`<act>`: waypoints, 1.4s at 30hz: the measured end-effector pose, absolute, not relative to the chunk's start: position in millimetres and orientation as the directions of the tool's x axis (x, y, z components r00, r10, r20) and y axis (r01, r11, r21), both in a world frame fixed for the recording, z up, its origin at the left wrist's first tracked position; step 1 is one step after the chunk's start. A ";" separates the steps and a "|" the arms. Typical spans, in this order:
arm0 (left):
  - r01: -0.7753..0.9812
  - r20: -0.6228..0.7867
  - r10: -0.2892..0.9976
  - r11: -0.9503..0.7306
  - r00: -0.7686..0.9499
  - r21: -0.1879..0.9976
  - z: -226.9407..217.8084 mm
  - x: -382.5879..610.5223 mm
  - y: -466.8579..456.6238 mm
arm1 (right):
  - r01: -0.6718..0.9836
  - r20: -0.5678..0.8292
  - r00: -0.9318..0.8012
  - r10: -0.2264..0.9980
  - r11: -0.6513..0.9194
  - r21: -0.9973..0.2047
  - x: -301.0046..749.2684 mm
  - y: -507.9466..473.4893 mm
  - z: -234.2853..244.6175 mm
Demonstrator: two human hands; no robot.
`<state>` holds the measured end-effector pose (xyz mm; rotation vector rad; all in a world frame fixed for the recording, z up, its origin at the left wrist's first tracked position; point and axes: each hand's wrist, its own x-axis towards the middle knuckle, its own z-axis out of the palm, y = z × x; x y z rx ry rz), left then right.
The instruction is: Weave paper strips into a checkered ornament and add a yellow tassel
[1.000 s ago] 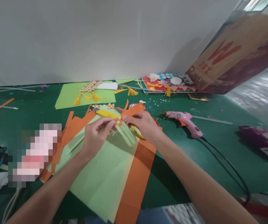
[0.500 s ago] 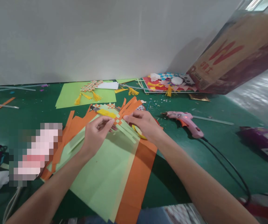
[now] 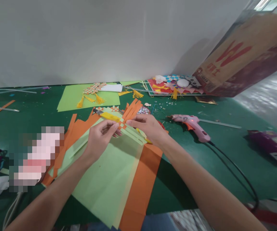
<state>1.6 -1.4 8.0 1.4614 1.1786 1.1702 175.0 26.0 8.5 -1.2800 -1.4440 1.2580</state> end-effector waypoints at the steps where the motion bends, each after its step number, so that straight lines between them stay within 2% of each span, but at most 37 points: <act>1: 0.136 0.126 0.986 -0.140 0.105 0.981 7.7 1.6 -1.2 | 0.188 -0.047 -0.151 0.987 -0.018 -0.982 175.0 25.8 8.7; 6: 0.176 0.106 0.985 -0.130 0.137 0.976 5.8 1.7 -0.5 | 0.180 -0.052 -0.148 0.988 -0.025 -0.983 174.8 24.4 7.4; 13: 0.277 0.157 0.972 -0.201 0.173 0.940 5.9 2.2 -1.6 | 0.160 -0.065 -0.157 0.985 -0.040 -0.986 173.2 24.3 4.6; 21: 0.282 0.148 0.971 -0.197 0.187 0.939 8.8 2.1 -1.8 | 0.152 -0.009 -0.160 0.987 0.015 -0.988 173.6 24.6 1.5; 29: 0.217 0.176 0.977 -0.199 0.118 0.956 4.7 1.2 -1.2 | 0.187 -0.059 -0.278 0.959 -0.007 -0.982 174.0 23.7 8.2; 37: 0.254 0.168 0.974 -0.203 0.152 0.946 4.1 1.6 -0.2 | 0.166 -0.084 -0.268 0.960 -0.040 -0.985 174.7 22.4 7.6; 42: 0.245 0.157 0.977 -0.189 0.144 0.951 6.1 2.7 -1.5 | 0.191 -0.031 -0.237 0.971 0.015 -0.981 175.9 23.6 10.7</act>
